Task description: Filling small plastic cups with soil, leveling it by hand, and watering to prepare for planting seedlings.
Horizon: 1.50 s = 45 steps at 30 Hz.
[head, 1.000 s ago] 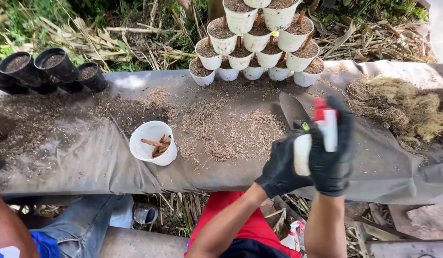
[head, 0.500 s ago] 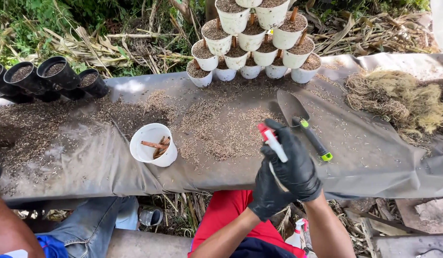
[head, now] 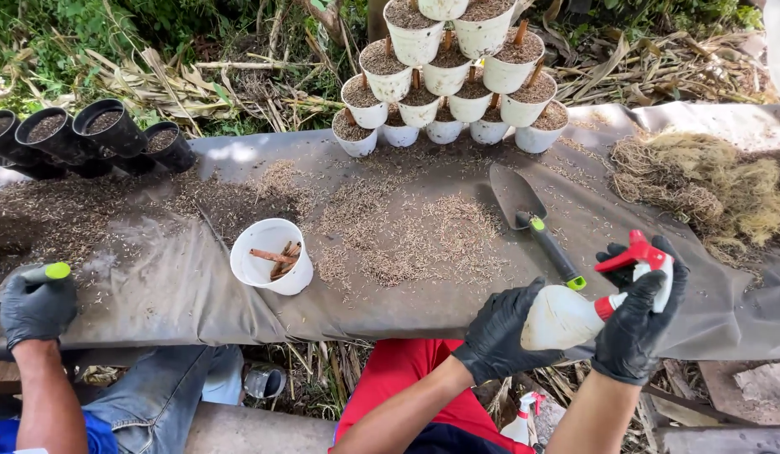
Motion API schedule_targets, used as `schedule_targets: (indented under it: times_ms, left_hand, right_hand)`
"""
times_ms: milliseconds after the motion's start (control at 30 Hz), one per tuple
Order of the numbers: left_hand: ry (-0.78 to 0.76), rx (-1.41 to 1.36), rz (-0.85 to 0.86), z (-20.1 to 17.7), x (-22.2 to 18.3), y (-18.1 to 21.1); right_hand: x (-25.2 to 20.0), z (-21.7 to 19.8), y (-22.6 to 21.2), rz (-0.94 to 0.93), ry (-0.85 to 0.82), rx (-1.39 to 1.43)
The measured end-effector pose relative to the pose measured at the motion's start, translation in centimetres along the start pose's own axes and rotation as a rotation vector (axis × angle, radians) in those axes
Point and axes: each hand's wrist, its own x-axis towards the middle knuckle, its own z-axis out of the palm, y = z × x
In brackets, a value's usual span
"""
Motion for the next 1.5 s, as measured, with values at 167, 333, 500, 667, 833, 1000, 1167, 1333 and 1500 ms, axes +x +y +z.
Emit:
schedule_targets:
  times_ms: [167, 333, 500, 667, 833, 1000, 1167, 1333, 1500]
  left_hand:
    - [0.169, -0.028, -0.016, -1.5, 1.1, -0.6]
    - [0.363, -0.124, -0.042, -4.9, 1.5, -0.3]
    - [0.453, -0.208, -0.253, -4.0, -2.4, 0.9]
    - [0.543, -0.360, -0.367, -3.3, -3.0, 2.7]
    - [0.450, -0.213, -0.212, -5.5, 0.7, 2.2]
    - [0.274, -0.025, -0.135, -4.4, 4.3, 0.2]
    - [-0.075, -0.064, -0.025, -2.3, 4.2, 1.0]
    - [-0.203, -0.071, -0.151, -0.7, 2.5, 0.6]
    - [-0.101, -0.066, -0.131, -2.8, 4.5, 1.3]
  right_hand:
    - [2.1, 4.1, -2.3, -0.349, -0.062, 0.015]
    - [1.5, 9.0, -5.9, -0.057, -0.156, 0.097]
    - [0.0, 10.6, -4.6, -0.016, -0.532, -0.131]
    - [-1.3, 11.2, -2.0, 0.027, -0.846, -0.204]
    - [1.5, 10.8, -1.2, 0.039, -0.645, 0.007]
    - [5.0, 6.7, -1.1, -0.002, -0.162, 0.245]
    - [3.7, 1.0, 2.7, 0.075, 0.073, -0.016]
    - [2.3, -0.8, 3.9, 0.040, 0.010, -0.013]
    - [5.7, 2.1, 2.2, 0.032, -0.037, -0.017]
